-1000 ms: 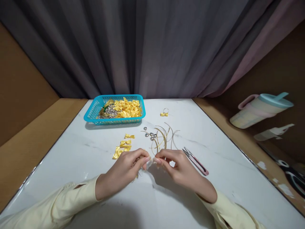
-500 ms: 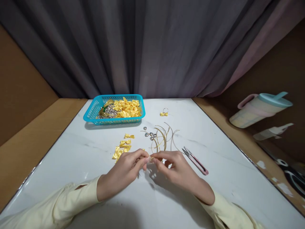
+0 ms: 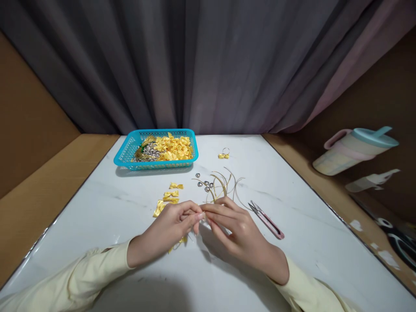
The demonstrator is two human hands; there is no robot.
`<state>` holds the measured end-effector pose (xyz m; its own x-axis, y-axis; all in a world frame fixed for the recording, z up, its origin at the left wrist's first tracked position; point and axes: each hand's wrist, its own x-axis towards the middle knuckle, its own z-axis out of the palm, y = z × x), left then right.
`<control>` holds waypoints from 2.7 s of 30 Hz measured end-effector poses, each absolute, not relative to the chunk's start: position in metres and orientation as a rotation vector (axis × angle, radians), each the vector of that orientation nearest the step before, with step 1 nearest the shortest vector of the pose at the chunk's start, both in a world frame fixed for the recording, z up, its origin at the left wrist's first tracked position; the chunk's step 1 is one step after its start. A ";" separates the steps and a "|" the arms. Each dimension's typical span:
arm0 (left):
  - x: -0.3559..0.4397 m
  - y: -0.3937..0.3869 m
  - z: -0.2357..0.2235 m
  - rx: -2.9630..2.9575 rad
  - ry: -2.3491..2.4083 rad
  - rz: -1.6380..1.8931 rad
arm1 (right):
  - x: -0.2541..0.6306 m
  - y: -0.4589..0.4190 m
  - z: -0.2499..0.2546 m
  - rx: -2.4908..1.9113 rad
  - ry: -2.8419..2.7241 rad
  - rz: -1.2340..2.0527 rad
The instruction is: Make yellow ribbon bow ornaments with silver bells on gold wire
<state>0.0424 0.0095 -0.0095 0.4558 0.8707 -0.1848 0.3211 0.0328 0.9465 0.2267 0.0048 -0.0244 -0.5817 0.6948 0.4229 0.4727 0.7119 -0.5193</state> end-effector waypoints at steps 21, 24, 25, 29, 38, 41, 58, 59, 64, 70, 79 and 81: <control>0.039 -0.009 -0.036 3.041 1.138 0.506 | 0.221 0.001 -0.023 -1.081 -2.220 0.601; 0.041 -0.012 -0.035 3.137 1.168 0.429 | 0.220 0.001 -0.024 -1.099 -2.200 0.616; 0.041 -0.012 -0.034 3.162 1.164 0.416 | 0.220 0.000 -0.025 -1.104 -2.194 0.622; 0.044 -0.013 -0.032 3.223 1.158 0.434 | 0.218 -0.001 -0.025 -1.109 -2.187 0.639; 0.042 -0.008 -0.033 3.083 1.064 0.491 | 0.216 -0.001 -0.026 -1.154 -2.136 0.723; 0.044 -0.005 -0.030 2.819 1.101 0.505 | 0.217 -0.001 -0.025 -1.191 -2.118 0.761; 0.044 0.019 -0.014 1.680 1.109 0.463 | 0.233 0.016 -0.011 -1.221 -2.010 1.465; 0.043 0.020 -0.015 1.661 1.101 0.454 | 0.233 0.017 -0.011 -1.230 -2.010 1.483; 0.040 0.025 -0.016 1.484 1.040 0.390 | 0.234 0.018 -0.010 -1.250 -2.029 1.535; 0.040 0.027 -0.012 1.296 0.917 0.334 | 0.234 0.018 -0.010 -1.203 -2.014 1.564; 0.040 0.029 -0.017 1.028 0.874 0.378 | 0.233 0.016 -0.012 -1.285 -2.057 1.241; 0.039 0.029 -0.016 1.011 0.879 0.395 | 0.234 0.014 -0.013 -1.266 -2.044 1.062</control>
<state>0.0392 0.0295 -0.0164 0.6064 0.6552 -0.4506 0.0986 0.5004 0.8602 0.2343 0.0137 -0.0126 -0.4371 0.8992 0.0181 0.5023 0.2608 -0.8244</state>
